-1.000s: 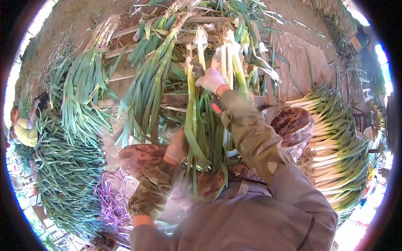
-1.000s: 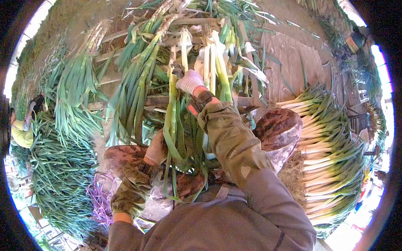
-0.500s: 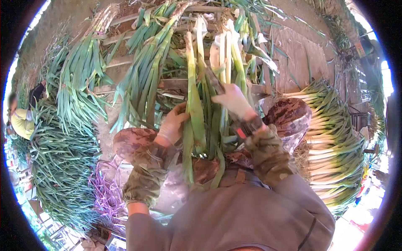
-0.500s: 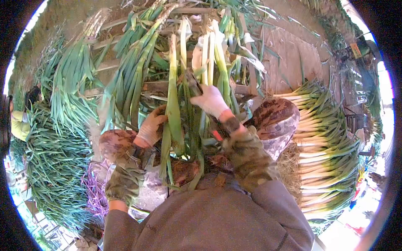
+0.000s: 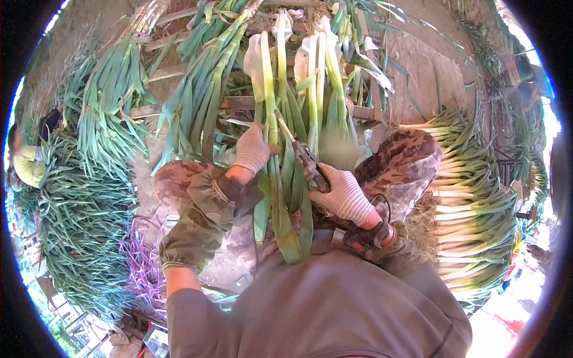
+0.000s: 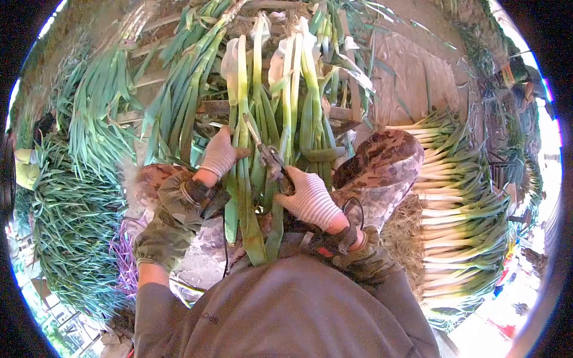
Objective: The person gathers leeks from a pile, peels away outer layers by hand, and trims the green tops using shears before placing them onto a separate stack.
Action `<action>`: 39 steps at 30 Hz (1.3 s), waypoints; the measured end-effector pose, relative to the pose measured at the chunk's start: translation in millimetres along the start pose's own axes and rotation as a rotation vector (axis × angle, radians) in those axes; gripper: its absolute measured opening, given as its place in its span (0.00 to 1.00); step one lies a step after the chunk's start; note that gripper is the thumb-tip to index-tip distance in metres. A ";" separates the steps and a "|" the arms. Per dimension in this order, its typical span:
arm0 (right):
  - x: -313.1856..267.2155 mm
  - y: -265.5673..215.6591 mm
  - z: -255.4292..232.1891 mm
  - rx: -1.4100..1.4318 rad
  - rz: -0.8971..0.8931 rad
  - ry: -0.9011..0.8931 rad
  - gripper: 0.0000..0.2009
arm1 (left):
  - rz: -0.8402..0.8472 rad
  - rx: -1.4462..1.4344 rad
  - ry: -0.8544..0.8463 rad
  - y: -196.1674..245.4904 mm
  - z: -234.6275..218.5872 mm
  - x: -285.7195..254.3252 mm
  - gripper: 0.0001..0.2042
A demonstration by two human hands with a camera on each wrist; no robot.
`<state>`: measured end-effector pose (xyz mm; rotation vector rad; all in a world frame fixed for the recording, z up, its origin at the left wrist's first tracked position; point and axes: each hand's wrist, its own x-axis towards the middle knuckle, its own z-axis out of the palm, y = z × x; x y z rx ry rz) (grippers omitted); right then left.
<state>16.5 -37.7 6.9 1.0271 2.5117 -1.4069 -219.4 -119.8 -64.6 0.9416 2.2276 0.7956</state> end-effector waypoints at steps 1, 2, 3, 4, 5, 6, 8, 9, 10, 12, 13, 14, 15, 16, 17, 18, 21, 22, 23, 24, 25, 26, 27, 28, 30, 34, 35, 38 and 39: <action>-1.4 7.0 7.9 -0.029 -0.025 0.015 0.27 | -0.021 0.033 0.012 5.7 -0.1 -2.9 0.30; -2.7 12.4 14.8 -0.058 -0.050 0.030 0.27 | -0.038 0.026 0.000 1.5 4.4 -0.7 0.30; -3.9 12.4 18.3 -0.087 -0.076 0.046 0.27 | -0.036 0.053 0.007 2.1 5.3 -1.9 0.30; -6.2 6.7 16.7 -0.108 -0.047 0.019 0.27 | -0.032 0.081 0.015 3.8 4.7 -2.8 0.30; -7.3 6.8 18.0 -0.112 -0.039 0.024 0.27 | -0.028 0.109 0.024 4.5 4.3 -3.5 0.29; -8.7 7.0 19.6 -0.115 -0.032 0.028 0.27 | -0.018 0.104 0.028 1.6 5.3 -3.7 0.29; -9.7 3.8 20.3 -0.109 -0.015 0.016 0.27 | 0.004 0.094 0.039 -5.6 7.1 -3.0 0.29; -9.0 -1.4 17.6 -0.101 -0.005 -0.001 0.27 | -0.001 0.108 0.037 -4.5 4.5 -3.8 0.29; -7.5 -4.4 15.9 -0.094 0.006 -0.018 0.27 | -0.005 0.122 0.036 -3.2 1.8 -4.9 0.28; 0.9 3.1 22.3 -0.133 0.010 -0.009 0.25 | -0.008 0.141 0.035 -1.4 -2.0 -6.5 0.28; 5.2 6.2 25.8 -0.152 0.012 -0.005 0.24 | -0.007 0.147 0.036 -1.4 -3.4 -7.4 0.28; 8.8 8.2 27.4 -0.147 0.015 -0.014 0.25 | -0.006 0.155 0.038 -1.3 -5.3 -7.9 0.28; 12.3 9.6 28.1 -0.141 0.018 -0.024 0.25 | -0.012 0.162 0.033 -1.0 -7.0 -8.1 0.28; 14.9 10.1 28.5 -0.135 0.022 -0.034 0.26 | -0.018 0.169 0.028 -0.5 -7.9 -8.4 0.27; 16.6 9.3 28.4 -0.129 0.017 -0.032 0.26 | -0.024 0.175 0.021 -0.9 -8.6 -8.8 0.27; 17.3 7.8 27.8 -0.122 0.014 -0.030 0.25 | -0.008 0.184 0.026 -3.4 -8.3 -8.3 0.27; 10.7 2.2 26.3 -0.121 0.010 -0.026 0.23 | 0.021 0.212 0.025 -7.6 -7.8 -6.7 0.27; 9.2 0.8 26.4 -0.124 0.009 -0.024 0.23 | 0.016 0.222 0.019 -5.0 -9.6 -7.1 0.27; 9.7 0.5 26.7 -0.123 0.015 -0.032 0.22 | 0.012 0.230 0.014 -3.4 -10.8 -7.3 0.27; 10.8 0.2 26.3 -0.123 0.021 -0.039 0.22 | 0.013 0.234 0.015 -4.4 -10.9 -6.6 0.27; 11.8 0.4 25.5 -0.124 0.029 -0.044 0.21 | 0.016 0.238 0.015 -6.4 -10.1 -5.5 0.27; 17.1 3.4 26.5 -0.134 0.014 -0.026 0.22 | 0.020 0.241 0.015 -7.6 -8.7 -4.3 0.27; 25.8 6.4 28.7 -0.145 -0.002 -0.009 0.22 | 0.023 0.242 0.018 -8.2 -7.4 -4.1 0.27; 31.4 7.3 30.1 -0.155 -0.019 0.008 0.22 | 0.025 0.245 0.023 -8.9 -7.5 -4.7 0.27; 34.9 4.9 29.2 -0.140 0.014 -0.007 0.22 | 0.023 0.237 0.030 -10.5 -10.0 -6.1 0.27; 43.2 1.7 27.4 -0.182 0.023 0.020 0.22 | -0.010 0.195 0.032 -6.9 -12.9 -12.0 0.27; 49.1 1.8 27.6 -0.188 0.030 0.017 0.22 | -0.016 0.189 0.034 -3.1 -14.2 -11.8 0.28; 74.5 -7.3 21.3 -0.231 0.075 0.000 0.22 | -0.002 0.140 0.021 0.5 -18.1 -11.9 0.29; 83.8 -8.3 20.0 -0.237 0.081 0.012 0.22 | 0.018 0.114 0.023 -1.7 -19.4 -13.5 0.29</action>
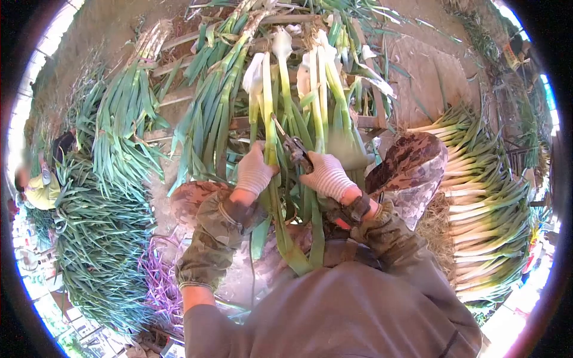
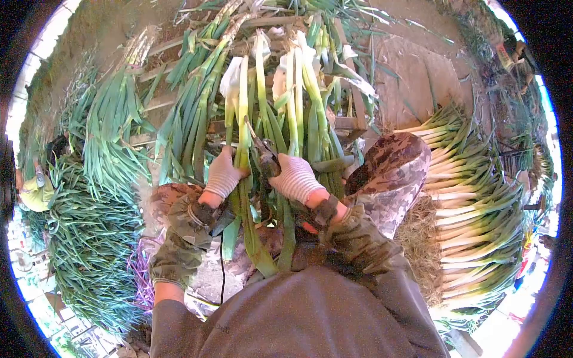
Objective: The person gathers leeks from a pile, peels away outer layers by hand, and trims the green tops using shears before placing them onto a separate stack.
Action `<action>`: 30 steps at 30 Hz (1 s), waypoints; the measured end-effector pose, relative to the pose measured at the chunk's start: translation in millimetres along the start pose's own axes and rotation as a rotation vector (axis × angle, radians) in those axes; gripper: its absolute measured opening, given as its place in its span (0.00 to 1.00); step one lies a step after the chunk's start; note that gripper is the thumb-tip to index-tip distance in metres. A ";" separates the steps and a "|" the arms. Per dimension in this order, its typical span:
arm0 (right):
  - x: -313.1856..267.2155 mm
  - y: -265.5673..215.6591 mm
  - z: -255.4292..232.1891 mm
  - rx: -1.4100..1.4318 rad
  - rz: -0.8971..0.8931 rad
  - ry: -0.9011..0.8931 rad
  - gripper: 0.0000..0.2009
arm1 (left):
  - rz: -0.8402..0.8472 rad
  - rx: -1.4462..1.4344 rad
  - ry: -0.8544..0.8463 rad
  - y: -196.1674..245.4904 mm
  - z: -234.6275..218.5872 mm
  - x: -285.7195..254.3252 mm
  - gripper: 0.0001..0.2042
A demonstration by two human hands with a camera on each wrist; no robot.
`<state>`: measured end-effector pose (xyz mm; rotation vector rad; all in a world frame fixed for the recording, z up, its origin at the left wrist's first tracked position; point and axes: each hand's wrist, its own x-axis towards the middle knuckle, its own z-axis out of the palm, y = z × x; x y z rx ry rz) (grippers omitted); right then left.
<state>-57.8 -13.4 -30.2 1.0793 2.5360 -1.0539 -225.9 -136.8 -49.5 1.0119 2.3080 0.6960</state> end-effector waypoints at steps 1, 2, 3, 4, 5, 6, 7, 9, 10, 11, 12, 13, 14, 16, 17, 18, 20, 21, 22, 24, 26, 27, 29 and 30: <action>10.6 0.6 0.8 -0.005 0.008 0.009 0.22 | 0.018 -0.023 0.001 -1.7 -0.9 -0.7 0.29; 19.7 0.2 -0.4 -0.011 0.018 0.018 0.22 | -0.001 -0.027 -0.017 -2.8 -1.7 -0.9 0.29; 26.9 -3.7 -5.5 -0.015 0.023 0.018 0.21 | -0.019 -0.031 -0.035 -1.4 -3.4 -0.9 0.29; 33.7 -5.8 -8.9 -0.006 0.028 0.021 0.21 | -0.037 -0.037 -0.053 -0.5 -4.7 -1.2 0.29; 41.2 -7.0 -11.0 0.003 0.032 0.024 0.21 | -0.001 -0.024 -0.032 -1.2 -4.4 -1.8 0.28; 48.8 -8.2 -12.3 0.013 0.037 0.027 0.21 | -0.013 -0.020 -0.036 -0.8 -4.3 -2.4 0.28; 57.2 -9.6 -12.6 -0.002 0.047 0.047 0.22 | -0.024 -0.016 -0.039 0.3 -4.1 -2.6 0.28; 74.3 -13.6 -15.4 0.007 0.055 0.055 0.24 | -0.026 -0.006 -0.035 -2.9 -0.7 -2.2 0.29; 83.6 -13.7 -16.0 0.011 0.060 0.060 0.24 | -0.023 -0.017 -0.036 -5.8 1.1 -1.0 0.29; 95.4 -10.3 -12.9 -0.004 0.025 0.089 0.24 | -0.020 -0.029 -0.037 -8.3 2.5 0.3 0.29; 104.6 -10.6 -12.9 -0.009 0.025 0.101 0.24 | -0.018 -0.040 -0.039 -7.6 1.8 0.2 0.29; 113.9 -11.2 -12.9 -0.014 0.025 0.112 0.23 | -0.019 -0.053 -0.033 -6.4 0.1 -1.4 0.29; 123.1 -12.2 -13.0 -0.019 0.022 0.124 0.23 | -0.026 -0.036 -0.035 -6.4 -0.4 -1.9 0.29; 139.9 -13.8 -12.0 0.040 0.068 0.098 0.21 | -0.035 -0.001 -0.034 -6.3 -0.6 -3.4 0.28; 149.2 -13.8 -11.9 0.091 0.106 0.057 0.21 | -0.003 0.006 0.001 -9.9 2.9 -5.7 0.27; 161.4 -11.7 -15.1 0.140 0.142 0.027 0.21 | -0.010 -0.012 -0.007 -13.2 3.2 -7.4 0.28; 171.6 -6.5 -15.6 0.070 0.044 0.132 0.21 | 0.041 -0.016 0.028 -10.5 1.6 -10.5 0.28; 173.1 -4.5 -21.1 0.089 0.002 0.169 0.22 | -0.023 0.021 -0.083 -23.5 5.9 -1.3 0.34; 173.8 -1.7 -22.0 0.110 -0.034 0.187 0.22 | -0.043 -0.005 -0.095 -24.1 4.3 -0.6 0.36; 181.6 4.1 -21.5 0.067 0.022 0.171 0.23 | -0.046 -0.005 -0.090 -39.7 14.6 9.3 0.36; 175.9 11.8 -22.6 0.025 0.027 0.197 0.23 | -0.054 0.005 -0.087 -47.5 21.0 19.2 0.31; 171.5 15.8 -26.1 0.003 0.032 0.208 0.23 | -0.055 -0.014 -0.099 -43.0 21.2 22.2 0.32; 148.3 23.7 -40.9 0.110 0.004 0.213 0.24 | 0.011 -0.342 -0.126 -49.3 38.0 45.7 0.31; 136.0 26.7 -47.4 0.162 -0.021 0.204 0.24 | 0.036 -0.508 -0.127 -58.5 44.3 52.2 0.30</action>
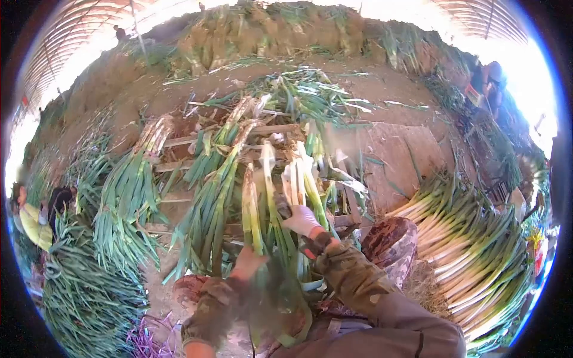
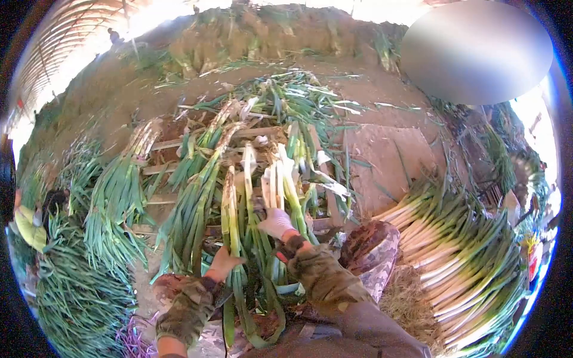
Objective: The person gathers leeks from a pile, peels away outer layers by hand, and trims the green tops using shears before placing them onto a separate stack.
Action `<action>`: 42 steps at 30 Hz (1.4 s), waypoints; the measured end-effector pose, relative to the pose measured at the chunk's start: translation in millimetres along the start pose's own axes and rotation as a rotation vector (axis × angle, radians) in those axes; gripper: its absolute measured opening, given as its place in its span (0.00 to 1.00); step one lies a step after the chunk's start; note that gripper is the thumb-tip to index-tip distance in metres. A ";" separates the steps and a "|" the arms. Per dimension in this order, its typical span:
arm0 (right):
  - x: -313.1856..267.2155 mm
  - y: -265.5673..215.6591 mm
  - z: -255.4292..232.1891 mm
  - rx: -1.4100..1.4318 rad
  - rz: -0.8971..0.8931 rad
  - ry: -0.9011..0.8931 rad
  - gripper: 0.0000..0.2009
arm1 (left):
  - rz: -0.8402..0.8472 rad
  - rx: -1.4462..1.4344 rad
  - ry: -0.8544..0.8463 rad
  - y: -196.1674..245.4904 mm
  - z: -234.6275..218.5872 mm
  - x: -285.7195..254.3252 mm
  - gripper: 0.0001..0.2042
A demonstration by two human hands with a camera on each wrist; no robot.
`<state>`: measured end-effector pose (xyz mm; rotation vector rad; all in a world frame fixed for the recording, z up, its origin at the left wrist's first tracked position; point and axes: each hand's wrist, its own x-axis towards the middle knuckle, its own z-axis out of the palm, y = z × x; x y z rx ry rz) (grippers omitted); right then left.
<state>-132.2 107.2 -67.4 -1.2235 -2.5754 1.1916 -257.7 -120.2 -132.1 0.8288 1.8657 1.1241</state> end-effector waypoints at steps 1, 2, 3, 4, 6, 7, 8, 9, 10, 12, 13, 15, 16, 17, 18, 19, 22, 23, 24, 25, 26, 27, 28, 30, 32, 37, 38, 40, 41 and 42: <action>-7.5 5.1 -4.0 0.023 -0.016 0.040 0.25 | -0.105 0.064 0.049 23.6 1.9 0.7 0.27; -13.7 8.5 -7.1 0.048 -0.035 0.071 0.25 | -0.176 0.073 0.076 52.6 1.4 -0.9 0.25; -24.4 0.0 -17.9 0.004 0.004 -0.017 0.25 | -0.186 0.117 0.102 24.0 3.4 19.2 0.24; -34.2 -5.8 -27.8 -0.041 0.051 -0.099 0.24 | -0.196 0.164 0.116 -5.4 6.7 39.4 0.23; -49.2 -0.6 -30.2 -0.066 -0.031 -0.050 0.23 | -0.166 0.221 0.249 27.4 13.0 26.2 0.22; -64.6 -1.8 -36.8 -0.020 -0.064 -0.016 0.23 | -0.139 0.240 0.288 48.0 13.6 19.4 0.22; -79.9 3.0 -38.6 0.032 -0.078 0.015 0.23 | -0.085 0.229 0.289 54.3 13.3 15.4 0.22; -86.0 10.2 -36.1 0.034 -0.066 0.000 0.23 | -0.031 0.219 0.290 60.7 12.9 11.6 0.22; -89.0 16.0 -32.4 0.039 -0.061 -0.019 0.24 | 0.027 0.199 0.314 61.6 13.7 11.0 0.22; -103.0 14.7 -36.2 0.062 -0.057 -0.040 0.25 | 0.086 0.235 0.298 72.9 8.5 18.0 0.22; -106.1 16.2 -35.6 0.074 -0.035 -0.031 0.26 | 0.117 0.261 0.339 82.3 4.9 27.1 0.21; -112.6 10.3 -40.2 0.115 -0.007 -0.040 0.26 | 0.166 0.322 0.410 92.0 1.2 48.0 0.21; -113.5 8.8 -42.8 0.133 0.001 -0.040 0.26 | 0.189 0.361 0.439 96.7 -4.6 62.2 0.20; -109.8 16.1 -38.4 0.153 -0.018 -0.029 0.26 | 0.216 0.401 0.472 102.3 -9.6 76.1 0.20; -109.1 15.0 -40.4 0.155 -0.023 -0.023 0.26 | 0.181 0.434 0.480 110.3 -12.8 87.2 0.20; -109.7 13.0 -42.7 0.157 -0.026 -0.019 0.26 | 0.144 0.467 0.487 117.6 -15.2 96.5 0.20; -103.8 25.2 -36.8 0.218 -0.054 -0.011 0.26 | -0.023 0.600 0.509 108.8 -15.5 127.6 0.15; -101.2 32.8 -34.7 0.247 -0.070 -0.008 0.26 | -0.045 0.603 0.512 106.1 -8.8 132.3 0.14; -101.5 34.0 -36.0 0.226 -0.018 -0.034 0.25 | -0.068 0.606 0.522 103.5 -1.9 136.6 0.13; -102.0 32.6 -37.7 0.204 0.021 -0.063 0.25 | -0.084 0.606 0.505 93.6 8.5 142.9 0.11; -98.7 28.0 -37.3 0.178 0.031 -0.102 0.25 | -0.179 0.708 0.361 72.4 20.3 160.5 0.11; -97.7 30.7 -34.4 0.228 -0.040 -0.062 0.26 | 0.072 0.686 0.519 -25.7 43.4 217.2 0.11; -92.7 34.8 -29.4 0.290 -0.136 -0.037 0.27 | 0.042 0.740 0.820 -25.1 69.9 224.0 0.11; -87.8 20.8 -34.4 0.480 -0.130 -0.072 0.26 | -0.093 0.656 0.623 53.7 54.0 183.7 0.11; -73.7 24.2 -34.9 0.369 0.043 -0.183 0.22 | -0.116 0.555 0.516 94.8 49.8 151.5 0.13; -67.4 12.2 -29.6 0.478 -0.074 -0.160 0.17 | -0.274 0.345 0.493 93.0 67.6 177.6 0.13; -67.2 10.6 -28.8 0.495 -0.091 -0.161 0.16 | -0.308 0.281 0.527 92.0 66.6 178.2 0.12; -61.7 22.1 -26.4 0.505 -0.040 -0.160 0.17 | -0.234 0.441 0.484 80.8 64.0 177.8 0.12; -59.8 27.1 -24.6 0.510 -0.013 -0.156 0.17 | -0.245 0.406 0.525 68.2 59.9 185.5 0.15; -60.2 28.9 -23.1 0.507 -0.017 -0.158 0.17 | -0.280 0.422 0.429 74.0 52.1 181.3 0.16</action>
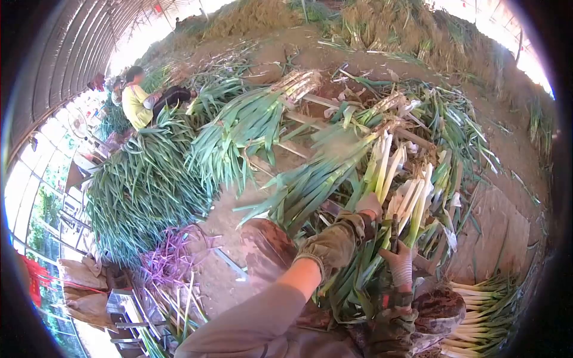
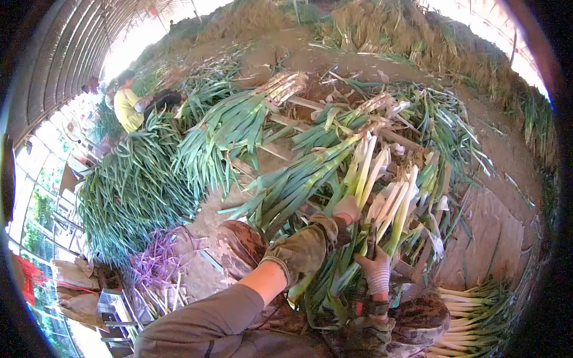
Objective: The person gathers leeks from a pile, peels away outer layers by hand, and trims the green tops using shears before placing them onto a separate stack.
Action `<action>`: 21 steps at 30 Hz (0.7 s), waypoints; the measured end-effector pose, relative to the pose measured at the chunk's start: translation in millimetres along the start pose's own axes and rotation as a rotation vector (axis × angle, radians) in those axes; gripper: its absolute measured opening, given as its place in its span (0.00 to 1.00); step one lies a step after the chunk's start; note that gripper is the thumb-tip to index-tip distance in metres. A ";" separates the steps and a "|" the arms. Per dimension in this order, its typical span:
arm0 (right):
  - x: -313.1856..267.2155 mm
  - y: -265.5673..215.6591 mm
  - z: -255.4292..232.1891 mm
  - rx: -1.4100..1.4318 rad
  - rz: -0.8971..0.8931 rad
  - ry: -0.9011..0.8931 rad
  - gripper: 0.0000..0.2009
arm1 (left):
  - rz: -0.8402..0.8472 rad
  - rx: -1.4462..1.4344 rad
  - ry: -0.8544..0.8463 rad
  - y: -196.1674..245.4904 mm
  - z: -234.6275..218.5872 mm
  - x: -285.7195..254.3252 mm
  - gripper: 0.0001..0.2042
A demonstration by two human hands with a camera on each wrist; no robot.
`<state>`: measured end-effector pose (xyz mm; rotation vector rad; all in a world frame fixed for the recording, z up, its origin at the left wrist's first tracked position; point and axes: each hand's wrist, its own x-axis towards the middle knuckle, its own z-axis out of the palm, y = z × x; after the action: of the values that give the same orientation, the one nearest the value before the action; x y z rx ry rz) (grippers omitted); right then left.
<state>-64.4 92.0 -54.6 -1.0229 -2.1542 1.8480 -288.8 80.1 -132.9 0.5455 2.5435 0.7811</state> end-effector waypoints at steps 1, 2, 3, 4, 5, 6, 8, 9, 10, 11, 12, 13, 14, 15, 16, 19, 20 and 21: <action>-0.9 2.0 -0.5 -0.005 -0.002 0.000 0.17 | -0.005 0.033 -0.097 0.3 -15.3 0.1 0.18; -2.5 2.5 -3.0 -0.011 -0.004 0.004 0.17 | -0.007 0.065 -0.196 5.3 -25.8 -2.8 0.20; -9.1 -5.8 -6.5 -0.026 0.022 0.018 0.17 | 0.027 0.110 -0.183 -7.1 -5.1 20.8 0.24; -20.6 -20.5 -9.6 -0.042 0.052 0.030 0.17 | 0.088 0.144 -0.182 -1.1 -10.7 17.1 0.24; -27.8 -28.0 -10.3 -0.057 0.081 0.035 0.17 | 0.142 0.179 -0.178 0.3 -22.4 17.5 0.23; -27.7 -22.8 -11.6 -0.006 -0.016 0.062 0.16 | 0.192 0.215 -0.170 3.7 -41.0 16.8 0.22; -23.9 1.0 -20.5 0.097 -0.199 0.113 0.15 | 0.184 0.320 -0.178 21.4 -76.7 12.0 0.20; -25.6 2.0 -21.6 0.014 -0.211 0.093 0.16 | 0.191 0.389 -0.183 26.9 -87.9 12.4 0.20; -26.9 3.0 -22.5 -0.070 -0.225 0.073 0.17 | 0.244 0.393 -0.135 26.9 -95.0 10.3 0.19; -36.4 -21.5 -17.4 -0.116 -0.145 0.042 0.18 | 0.307 0.395 -0.102 25.5 -96.9 7.2 0.19; -46.4 -39.3 -14.0 -0.160 -0.040 0.026 0.19 | 0.513 0.356 -0.101 22.0 -103.5 -0.2 0.18; -52.6 -42.2 -10.6 -0.128 -0.068 0.041 0.20 | 0.561 0.340 -0.187 13.1 -95.4 6.1 0.18; -55.0 -38.3 -6.0 -0.093 -0.082 0.068 0.21 | 0.606 0.319 -0.277 4.1 -86.4 13.9 0.17; -53.4 -31.0 -3.4 -0.056 -0.140 0.090 0.22 | 0.633 0.321 -0.321 16.4 -94.0 -9.8 0.17; -47.2 -11.3 -7.1 -0.089 -0.069 0.093 0.23 | 0.421 0.125 -0.309 19.9 -89.3 -26.5 0.17; -37.2 29.9 -25.8 -0.151 -0.114 0.191 0.26 | 0.158 -0.368 -0.541 14.6 -75.6 -51.8 0.20; -39.8 35.9 -32.2 -0.177 -0.080 0.178 0.26 | 0.204 -0.257 -0.472 8.9 -60.9 -46.6 0.20; -43.4 39.5 -38.2 -0.203 -0.047 0.164 0.26 | 0.221 -0.252 -0.447 12.3 -55.6 -50.3 0.21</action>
<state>3.9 100.4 -67.2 -1.1089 -2.2798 1.4918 -271.5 41.4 -69.8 0.8212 1.9672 0.9206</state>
